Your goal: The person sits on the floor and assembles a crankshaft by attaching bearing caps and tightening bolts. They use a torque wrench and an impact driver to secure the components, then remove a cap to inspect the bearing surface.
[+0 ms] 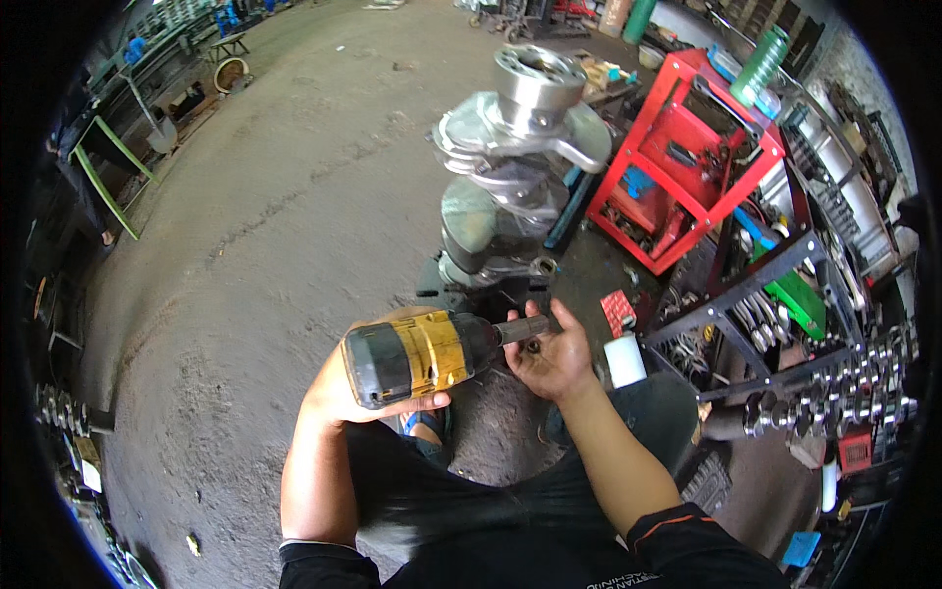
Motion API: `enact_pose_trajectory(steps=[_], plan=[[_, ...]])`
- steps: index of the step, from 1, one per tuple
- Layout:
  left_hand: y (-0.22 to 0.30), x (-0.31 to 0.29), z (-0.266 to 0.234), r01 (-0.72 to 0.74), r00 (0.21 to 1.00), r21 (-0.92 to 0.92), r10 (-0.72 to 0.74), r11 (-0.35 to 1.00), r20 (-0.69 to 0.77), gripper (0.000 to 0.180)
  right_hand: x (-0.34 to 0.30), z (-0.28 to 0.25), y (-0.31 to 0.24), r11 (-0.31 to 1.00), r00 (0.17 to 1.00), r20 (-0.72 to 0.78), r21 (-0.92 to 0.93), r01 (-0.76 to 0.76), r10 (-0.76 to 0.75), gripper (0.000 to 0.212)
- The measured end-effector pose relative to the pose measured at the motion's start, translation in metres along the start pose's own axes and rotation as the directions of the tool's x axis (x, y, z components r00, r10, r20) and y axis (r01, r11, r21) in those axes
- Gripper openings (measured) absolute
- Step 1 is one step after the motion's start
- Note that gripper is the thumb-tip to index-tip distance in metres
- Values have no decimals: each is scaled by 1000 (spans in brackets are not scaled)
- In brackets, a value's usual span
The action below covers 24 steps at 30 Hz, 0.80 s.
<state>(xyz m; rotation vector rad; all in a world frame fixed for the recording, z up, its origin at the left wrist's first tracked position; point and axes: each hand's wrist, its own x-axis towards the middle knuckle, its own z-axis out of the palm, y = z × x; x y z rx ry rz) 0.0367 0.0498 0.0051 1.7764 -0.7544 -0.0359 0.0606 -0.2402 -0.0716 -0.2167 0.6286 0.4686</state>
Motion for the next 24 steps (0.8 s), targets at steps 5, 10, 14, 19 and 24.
enact_pose_trajectory(steps=[5, 10, 14, 19, 24], plan=[[9, 18, 17, 173, 979, -18, -170, 985, 109, 74, 34, -40, 2, 968, 953, -173, -25, 249, -250, 24], [6, 18, 14, 179, 982, -49, -176, 983, 71, 75, 56, -66, -6, 969, 930, -275, -104, 223, -243, 33], [1, 13, -6, 122, 992, 8, -122, 992, -5, 74, 27, -46, 11, 876, 979, 143, -441, 197, -148, 65], [-21, 12, -18, 193, 979, -47, -189, 980, 78, 79, 1, 0, 51, 787, 876, 463, -486, 379, -135, 74], [-47, -2, -20, 312, 926, -77, -285, 947, 248, 90, 26, 5, 76, 950, 999, -49, -311, -15, 0, 31]])
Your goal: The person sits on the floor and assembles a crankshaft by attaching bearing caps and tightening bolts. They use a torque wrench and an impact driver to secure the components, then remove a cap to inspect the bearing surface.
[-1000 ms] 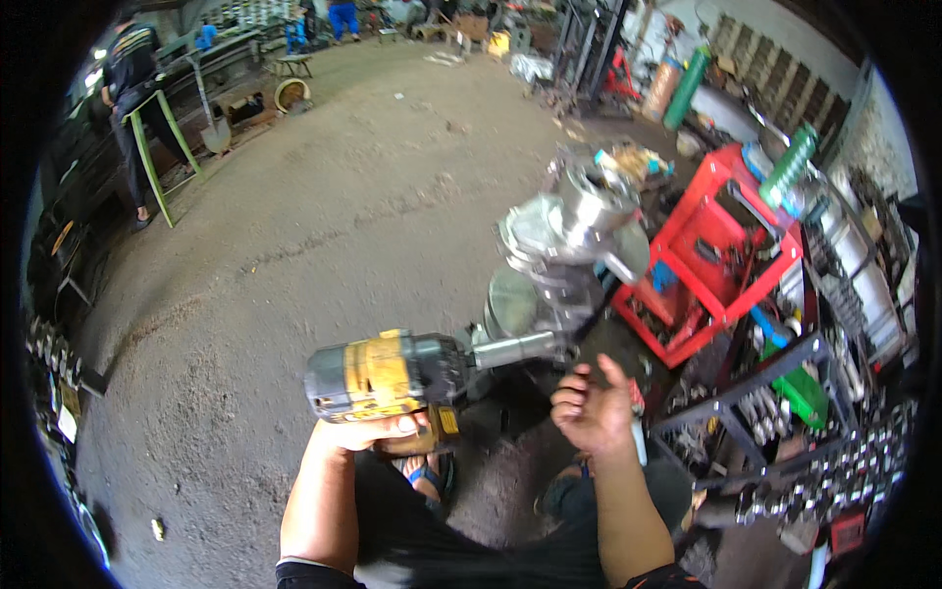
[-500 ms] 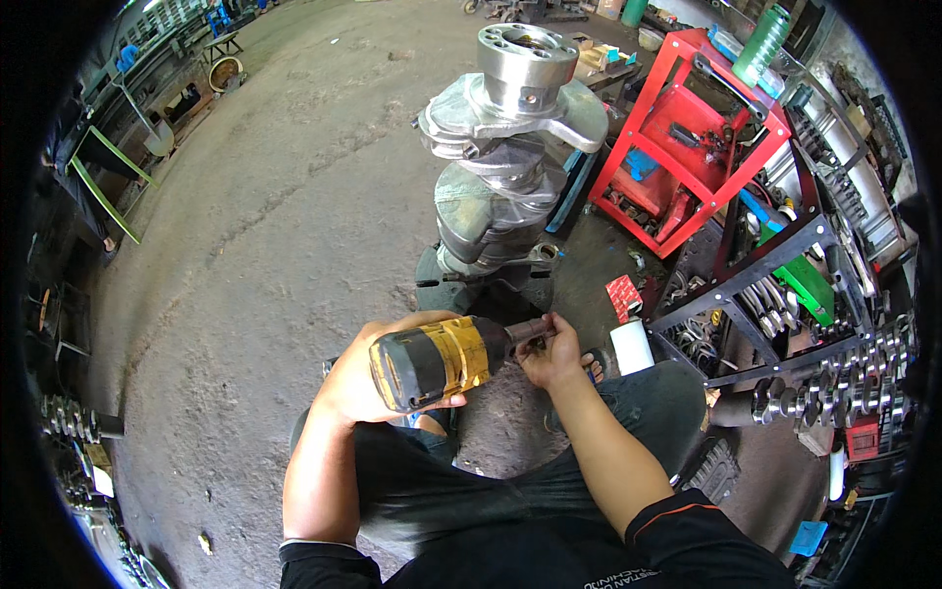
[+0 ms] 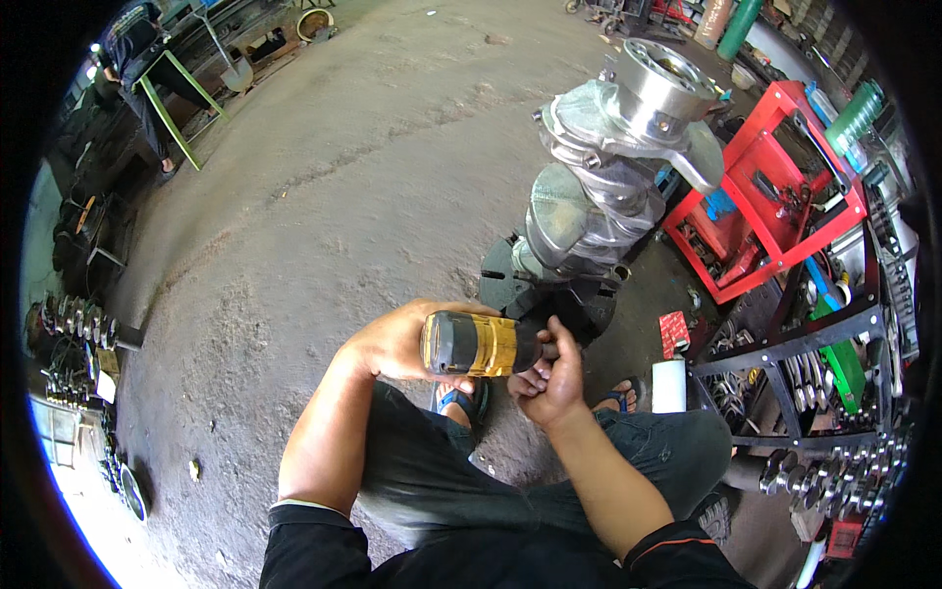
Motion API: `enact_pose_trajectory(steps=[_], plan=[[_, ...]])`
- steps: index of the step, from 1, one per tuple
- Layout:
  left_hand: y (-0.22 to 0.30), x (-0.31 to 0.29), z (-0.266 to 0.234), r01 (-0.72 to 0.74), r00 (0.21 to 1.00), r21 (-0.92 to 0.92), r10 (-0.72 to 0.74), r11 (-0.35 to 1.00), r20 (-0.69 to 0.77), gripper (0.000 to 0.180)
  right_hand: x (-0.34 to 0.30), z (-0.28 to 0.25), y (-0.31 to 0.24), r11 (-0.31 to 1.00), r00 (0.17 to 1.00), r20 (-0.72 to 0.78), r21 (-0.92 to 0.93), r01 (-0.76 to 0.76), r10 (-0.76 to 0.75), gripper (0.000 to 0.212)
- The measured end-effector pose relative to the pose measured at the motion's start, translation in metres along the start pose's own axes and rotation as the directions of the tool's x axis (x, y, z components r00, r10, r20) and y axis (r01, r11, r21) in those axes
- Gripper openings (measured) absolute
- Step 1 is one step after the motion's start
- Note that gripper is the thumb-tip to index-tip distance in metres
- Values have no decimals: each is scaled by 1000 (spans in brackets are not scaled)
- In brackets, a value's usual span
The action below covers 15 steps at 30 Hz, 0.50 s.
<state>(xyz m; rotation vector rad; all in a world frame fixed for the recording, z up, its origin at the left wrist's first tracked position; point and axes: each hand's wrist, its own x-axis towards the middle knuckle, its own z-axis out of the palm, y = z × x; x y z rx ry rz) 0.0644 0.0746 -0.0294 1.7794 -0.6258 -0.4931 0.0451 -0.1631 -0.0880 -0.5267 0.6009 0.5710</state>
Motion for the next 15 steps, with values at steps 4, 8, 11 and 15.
enact_pose_trajectory(steps=[4, 8, 11, 15], plan=[[-17, -18, -7, 114, 991, -42, -117, 993, -68, 101, 25, 2, 27, 972, 987, 57, 171, -160, 152, 31], [-25, -41, -19, 242, 912, 114, -185, 964, -365, 103, 50, 19, 49, 966, 978, 5, 158, -205, 207, 28], [-33, -62, -33, 255, 884, 132, -176, 958, -432, 95, 68, 25, 68, 949, 967, 28, 186, -255, 254, 25], [-70, -109, -44, 526, 767, 186, -369, 830, -525, 87, 108, 26, 117, 948, 949, 50, 62, -313, 310, 27]])
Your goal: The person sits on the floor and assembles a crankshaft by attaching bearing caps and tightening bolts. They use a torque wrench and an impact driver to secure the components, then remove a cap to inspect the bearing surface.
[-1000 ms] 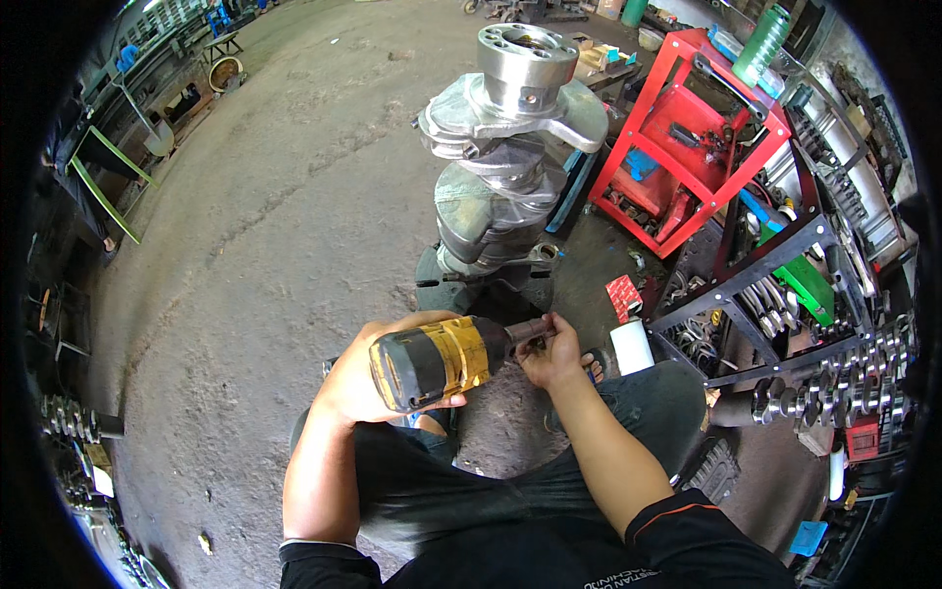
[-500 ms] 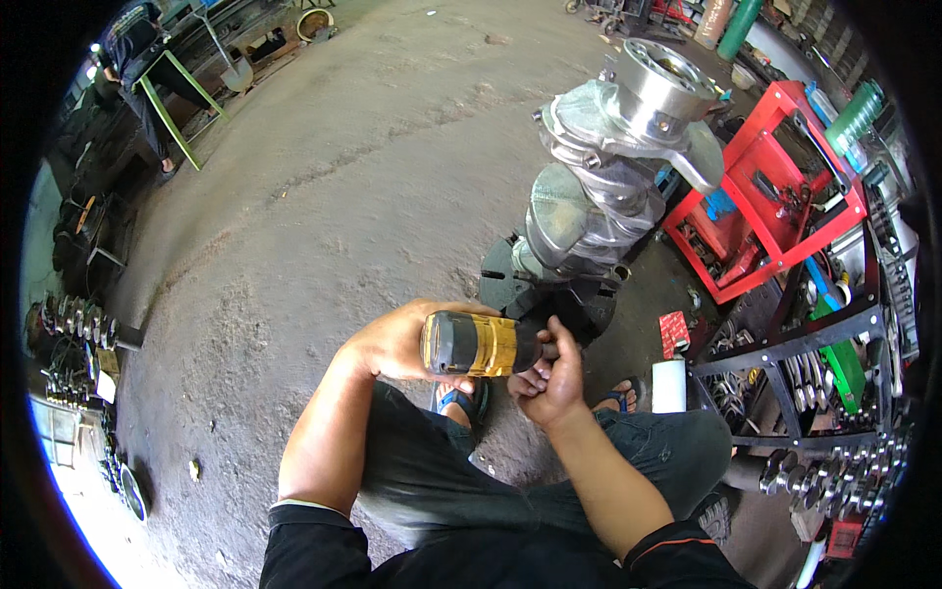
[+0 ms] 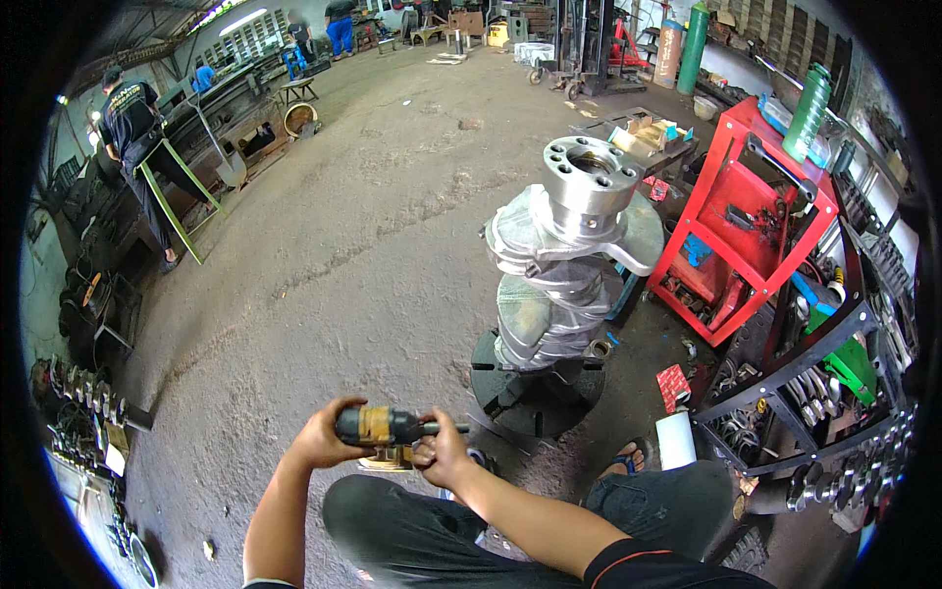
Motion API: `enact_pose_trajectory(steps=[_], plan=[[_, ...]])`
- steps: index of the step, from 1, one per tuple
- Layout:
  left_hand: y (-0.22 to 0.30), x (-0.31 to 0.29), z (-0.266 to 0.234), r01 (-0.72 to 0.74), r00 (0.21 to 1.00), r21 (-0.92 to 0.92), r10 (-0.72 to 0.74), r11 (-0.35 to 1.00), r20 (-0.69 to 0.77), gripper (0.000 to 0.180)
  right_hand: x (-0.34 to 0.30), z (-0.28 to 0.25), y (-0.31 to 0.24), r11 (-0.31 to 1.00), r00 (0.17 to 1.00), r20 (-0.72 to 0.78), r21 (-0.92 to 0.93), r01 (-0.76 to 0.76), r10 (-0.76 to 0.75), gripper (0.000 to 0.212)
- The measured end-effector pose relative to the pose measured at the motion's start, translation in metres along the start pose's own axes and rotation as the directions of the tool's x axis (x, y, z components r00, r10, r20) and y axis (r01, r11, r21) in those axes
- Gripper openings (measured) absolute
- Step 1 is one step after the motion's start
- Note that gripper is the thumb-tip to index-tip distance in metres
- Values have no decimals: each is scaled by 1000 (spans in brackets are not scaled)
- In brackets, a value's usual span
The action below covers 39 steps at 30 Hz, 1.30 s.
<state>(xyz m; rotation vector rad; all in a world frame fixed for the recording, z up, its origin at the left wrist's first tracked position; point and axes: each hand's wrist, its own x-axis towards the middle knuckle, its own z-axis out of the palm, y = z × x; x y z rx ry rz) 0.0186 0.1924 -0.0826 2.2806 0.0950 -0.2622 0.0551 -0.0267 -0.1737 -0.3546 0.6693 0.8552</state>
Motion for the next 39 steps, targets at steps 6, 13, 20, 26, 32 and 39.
enact_pose_trajectory(steps=[6, 13, 20, 26, 32, 39], plan=[[-158, -35, 103, 236, 901, -143, -271, 961, -338, 80, 84, -41, 16, 291, 924, -84, -956, 30, -372, 61], [-275, -46, 203, 460, 547, -382, -595, 802, -590, 89, -40, -93, -124, -129, 989, 55, -991, 37, -138, 59], [-262, -30, 199, 508, 562, -338, -602, 792, -567, 93, -213, 21, -266, -128, 488, 231, -963, 235, -842, 52], [-228, -44, 159, 497, 687, -172, -507, 851, -522, 97, -228, 57, -310, 347, 529, 117, -632, 693, -841, 52], [-2, 14, 5, 67, 818, 7, -51, 998, -573, 103, -196, 91, -346, 538, 692, 313, -453, 711, -651, 90], [285, 93, 45, -560, 703, 132, 553, 818, -446, 122, -141, 138, -353, 620, 594, 660, -240, 747, -460, 75]])
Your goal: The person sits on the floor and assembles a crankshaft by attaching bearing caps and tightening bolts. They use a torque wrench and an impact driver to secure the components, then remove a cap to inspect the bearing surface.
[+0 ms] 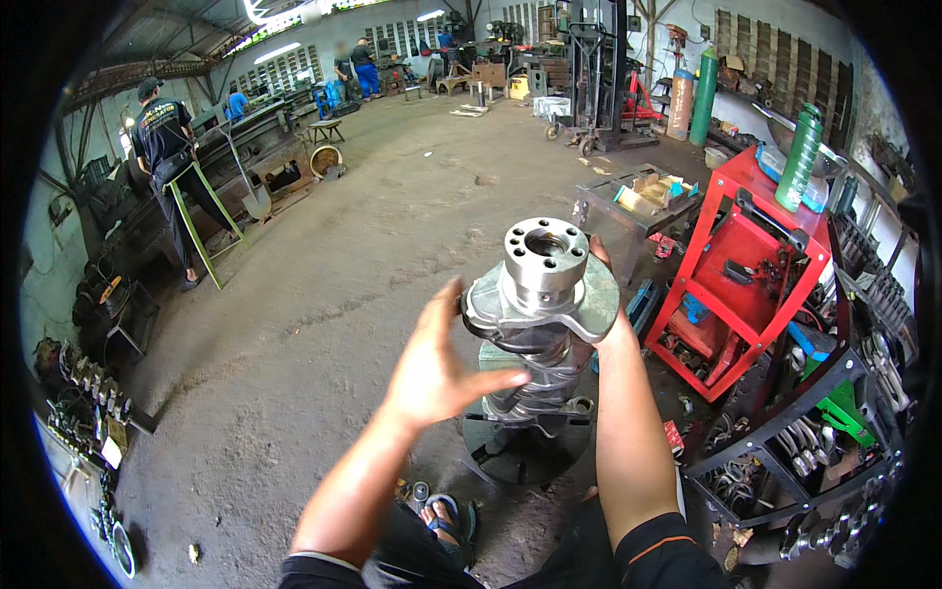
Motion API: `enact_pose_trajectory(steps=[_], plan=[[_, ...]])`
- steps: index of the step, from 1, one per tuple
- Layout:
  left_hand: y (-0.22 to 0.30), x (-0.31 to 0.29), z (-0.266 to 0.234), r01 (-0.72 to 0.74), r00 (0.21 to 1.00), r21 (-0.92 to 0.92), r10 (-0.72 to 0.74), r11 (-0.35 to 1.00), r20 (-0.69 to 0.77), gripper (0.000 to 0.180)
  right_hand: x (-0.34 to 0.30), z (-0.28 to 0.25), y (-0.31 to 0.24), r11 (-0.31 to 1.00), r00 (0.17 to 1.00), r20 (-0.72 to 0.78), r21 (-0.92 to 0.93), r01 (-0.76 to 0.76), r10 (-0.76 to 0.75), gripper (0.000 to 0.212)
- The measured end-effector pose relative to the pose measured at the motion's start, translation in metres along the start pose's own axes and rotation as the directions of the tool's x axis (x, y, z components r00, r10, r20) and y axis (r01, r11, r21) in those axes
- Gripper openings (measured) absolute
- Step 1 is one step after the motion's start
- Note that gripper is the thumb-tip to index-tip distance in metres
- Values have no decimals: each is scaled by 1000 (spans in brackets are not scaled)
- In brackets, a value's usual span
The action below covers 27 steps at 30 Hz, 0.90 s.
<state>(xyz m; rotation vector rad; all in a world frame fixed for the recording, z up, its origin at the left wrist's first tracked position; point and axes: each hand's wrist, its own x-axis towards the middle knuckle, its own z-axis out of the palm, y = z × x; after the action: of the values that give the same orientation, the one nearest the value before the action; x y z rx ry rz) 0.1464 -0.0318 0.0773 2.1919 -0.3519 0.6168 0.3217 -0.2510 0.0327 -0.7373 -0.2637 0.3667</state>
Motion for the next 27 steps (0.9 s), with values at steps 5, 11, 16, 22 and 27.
enact_pose_trajectory(steps=[5, 11, 16, 22, 27], plan=[[12, 24, 37, 179, 951, -137, -206, 974, -229, 94, -2, 9, -1, 975, 909, 415, 217, -45, -50, 37], [-4, 21, 41, 152, 961, -225, -197, 963, -196, 88, -3, 29, 6, 947, 919, 376, 320, -10, -117, 49], [-6, 23, 45, 92, 940, -193, -149, 977, -306, 82, -2, 38, 7, 930, 962, 249, 368, 13, -112, 58], [-2, 23, 41, 98, 945, -158, -142, 983, -295, 79, -11, 49, 10, 908, 968, 138, 394, 143, -212, 56], [0, 24, 41, 97, 946, -164, -142, 982, -293, 80, 2, 37, 7, 899, 966, 244, 437, -31, -85, 56]])
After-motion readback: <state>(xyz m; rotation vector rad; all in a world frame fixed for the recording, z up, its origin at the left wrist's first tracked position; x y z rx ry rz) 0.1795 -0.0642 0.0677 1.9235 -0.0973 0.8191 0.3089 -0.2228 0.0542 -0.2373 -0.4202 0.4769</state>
